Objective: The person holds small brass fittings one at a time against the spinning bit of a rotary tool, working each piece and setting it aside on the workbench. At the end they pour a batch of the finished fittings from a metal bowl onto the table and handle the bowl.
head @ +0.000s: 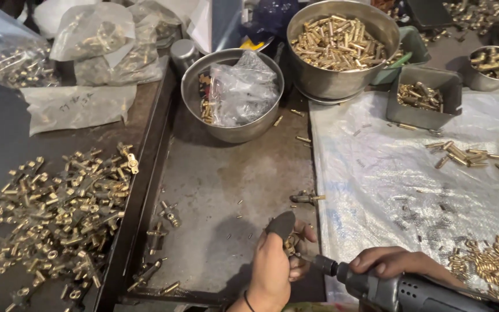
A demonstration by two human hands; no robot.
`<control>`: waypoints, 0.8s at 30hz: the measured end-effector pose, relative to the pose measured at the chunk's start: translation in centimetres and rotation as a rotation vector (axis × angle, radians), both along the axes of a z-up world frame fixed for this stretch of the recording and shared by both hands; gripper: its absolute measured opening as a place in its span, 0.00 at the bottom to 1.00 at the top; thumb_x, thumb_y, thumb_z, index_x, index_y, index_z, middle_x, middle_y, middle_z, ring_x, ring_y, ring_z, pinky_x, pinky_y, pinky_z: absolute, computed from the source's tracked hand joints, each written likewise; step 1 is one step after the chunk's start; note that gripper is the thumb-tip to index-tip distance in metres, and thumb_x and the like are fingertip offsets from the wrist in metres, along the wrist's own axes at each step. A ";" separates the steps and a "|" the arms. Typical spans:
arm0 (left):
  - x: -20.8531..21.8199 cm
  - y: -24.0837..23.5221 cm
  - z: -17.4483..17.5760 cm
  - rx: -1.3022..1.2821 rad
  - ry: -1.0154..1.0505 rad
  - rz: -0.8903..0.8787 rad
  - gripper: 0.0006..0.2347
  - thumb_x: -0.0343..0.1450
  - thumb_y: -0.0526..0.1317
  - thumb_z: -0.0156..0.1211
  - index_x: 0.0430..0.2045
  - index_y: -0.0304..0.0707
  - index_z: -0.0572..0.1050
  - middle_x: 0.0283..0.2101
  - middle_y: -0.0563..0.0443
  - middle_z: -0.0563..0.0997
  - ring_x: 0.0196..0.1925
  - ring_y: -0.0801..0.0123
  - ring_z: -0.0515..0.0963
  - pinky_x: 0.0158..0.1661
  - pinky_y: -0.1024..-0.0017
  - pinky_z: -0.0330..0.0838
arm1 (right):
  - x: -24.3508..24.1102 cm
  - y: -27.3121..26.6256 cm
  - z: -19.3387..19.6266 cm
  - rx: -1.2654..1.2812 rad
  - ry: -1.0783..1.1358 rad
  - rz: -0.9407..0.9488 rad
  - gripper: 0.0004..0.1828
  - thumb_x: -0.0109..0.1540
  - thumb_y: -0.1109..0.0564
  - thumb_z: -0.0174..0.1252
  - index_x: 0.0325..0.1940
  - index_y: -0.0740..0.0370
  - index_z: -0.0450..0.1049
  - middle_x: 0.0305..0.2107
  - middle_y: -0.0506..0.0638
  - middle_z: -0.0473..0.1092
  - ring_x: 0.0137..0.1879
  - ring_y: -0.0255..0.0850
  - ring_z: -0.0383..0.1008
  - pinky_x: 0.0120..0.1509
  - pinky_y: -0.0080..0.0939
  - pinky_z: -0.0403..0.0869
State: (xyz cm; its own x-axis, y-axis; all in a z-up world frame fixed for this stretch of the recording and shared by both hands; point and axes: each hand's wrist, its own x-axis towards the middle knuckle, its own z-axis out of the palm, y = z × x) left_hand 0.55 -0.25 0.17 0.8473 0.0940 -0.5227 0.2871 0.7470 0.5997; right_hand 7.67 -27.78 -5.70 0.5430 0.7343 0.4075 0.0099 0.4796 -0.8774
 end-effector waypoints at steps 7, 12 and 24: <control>0.3 0.0 -2.2 0.092 0.147 0.093 0.09 0.73 0.39 0.48 0.33 0.36 0.77 0.23 0.54 0.80 0.12 0.74 0.62 0.15 0.75 0.48 | -0.9 2.4 3.7 0.013 -0.130 -0.033 0.20 0.75 0.53 0.50 0.58 0.76 0.73 0.54 0.77 0.74 0.64 0.70 0.76 0.72 0.70 0.73; -0.6 0.6 -4.3 0.171 -0.105 0.009 0.10 0.73 0.39 0.49 0.28 0.34 0.78 0.14 0.54 0.67 0.11 0.78 0.60 0.13 0.76 0.47 | -0.5 1.9 3.1 -0.060 -0.004 0.065 0.24 0.76 0.49 0.47 0.59 0.76 0.73 0.55 0.77 0.72 0.66 0.70 0.73 0.72 0.68 0.71; -3.7 13.5 -10.5 1.883 0.057 0.022 0.09 0.64 0.39 0.55 0.19 0.29 0.77 0.31 0.35 0.76 0.37 0.51 0.76 0.39 0.51 0.71 | -1.4 0.5 2.8 -0.170 -0.134 -0.021 0.24 0.73 0.49 0.50 0.55 0.75 0.77 0.52 0.74 0.74 0.62 0.67 0.75 0.70 0.66 0.73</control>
